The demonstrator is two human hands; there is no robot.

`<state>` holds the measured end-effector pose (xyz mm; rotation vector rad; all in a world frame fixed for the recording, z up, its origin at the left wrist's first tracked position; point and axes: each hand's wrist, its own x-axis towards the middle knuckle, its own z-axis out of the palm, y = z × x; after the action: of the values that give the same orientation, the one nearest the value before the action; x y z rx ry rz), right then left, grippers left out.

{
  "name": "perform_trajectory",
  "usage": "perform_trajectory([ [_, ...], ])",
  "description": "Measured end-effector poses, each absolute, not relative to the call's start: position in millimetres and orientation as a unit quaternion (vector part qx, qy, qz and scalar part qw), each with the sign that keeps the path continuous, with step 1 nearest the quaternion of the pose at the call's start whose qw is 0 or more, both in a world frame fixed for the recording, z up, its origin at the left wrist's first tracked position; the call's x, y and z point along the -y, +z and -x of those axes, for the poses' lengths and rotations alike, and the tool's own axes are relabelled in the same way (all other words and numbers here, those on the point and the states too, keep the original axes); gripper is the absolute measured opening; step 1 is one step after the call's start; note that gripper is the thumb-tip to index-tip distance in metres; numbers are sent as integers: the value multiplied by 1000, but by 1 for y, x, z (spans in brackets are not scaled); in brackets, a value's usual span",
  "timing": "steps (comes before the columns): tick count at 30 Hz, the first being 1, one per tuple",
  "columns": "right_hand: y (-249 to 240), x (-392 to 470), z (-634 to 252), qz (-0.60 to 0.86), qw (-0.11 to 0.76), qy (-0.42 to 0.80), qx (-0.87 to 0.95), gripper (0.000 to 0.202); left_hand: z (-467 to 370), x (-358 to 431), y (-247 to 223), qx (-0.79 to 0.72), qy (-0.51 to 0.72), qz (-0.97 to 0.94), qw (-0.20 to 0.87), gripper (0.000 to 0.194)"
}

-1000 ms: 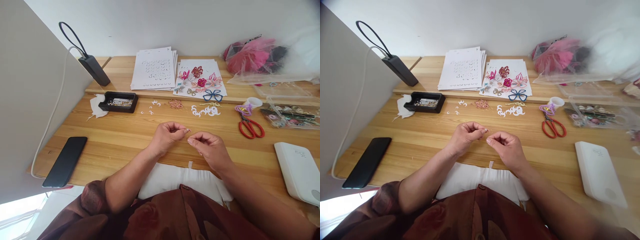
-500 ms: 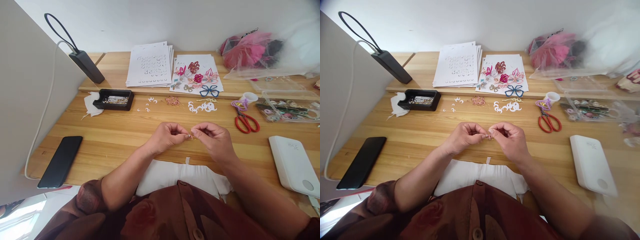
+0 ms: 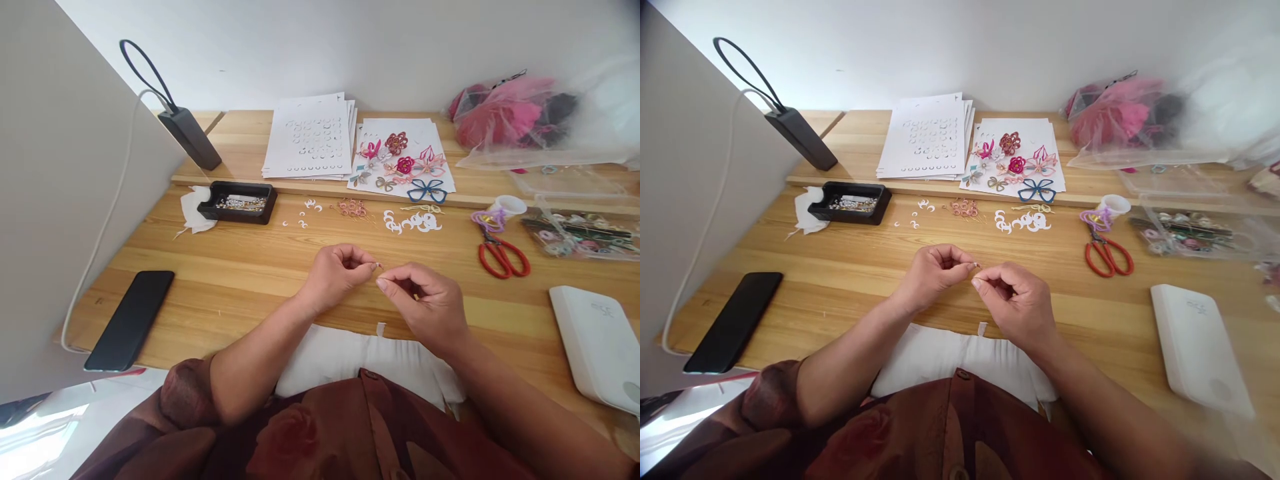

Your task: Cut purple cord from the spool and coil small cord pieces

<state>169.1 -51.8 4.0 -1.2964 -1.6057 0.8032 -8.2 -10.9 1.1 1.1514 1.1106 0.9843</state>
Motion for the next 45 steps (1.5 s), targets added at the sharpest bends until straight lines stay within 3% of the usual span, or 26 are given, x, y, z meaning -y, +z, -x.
perform_trajectory([
  [5, 9, 47, -176, 517, 470, 262, 665, 6, 10, 13, 5, -461, 351, -522, 626, 22],
  [12, 3, 34, -177, 514, 494, 426, 558, 8, 12, 13, 6, -428, 329, -482, 690, 25],
  [19, -4, 34, -172, 521, 457, 568, 444, 23, 7, 10, 3, -430, 428, -425, 672, 28],
  [22, -4, 41, -167, 518, 455, 506, 519, 17, 6, 10, 3, -462, 451, -422, 636, 27],
  [28, 6, 51, -170, 509, 447, 255, 690, 6, 8, 11, 5, -484, 421, -498, 583, 18],
  [32, 10, 46, -177, 500, 452, 213, 708, 6, 9, 12, 4, -473, 371, -531, 597, 18],
  [39, 8, 29, -182, 513, 468, 416, 587, 13, 11, 14, 9, -420, 337, -521, 663, 21],
  [45, 1, 30, -176, 526, 437, 542, 488, 28, 8, 11, 6, -417, 418, -467, 658, 28],
])
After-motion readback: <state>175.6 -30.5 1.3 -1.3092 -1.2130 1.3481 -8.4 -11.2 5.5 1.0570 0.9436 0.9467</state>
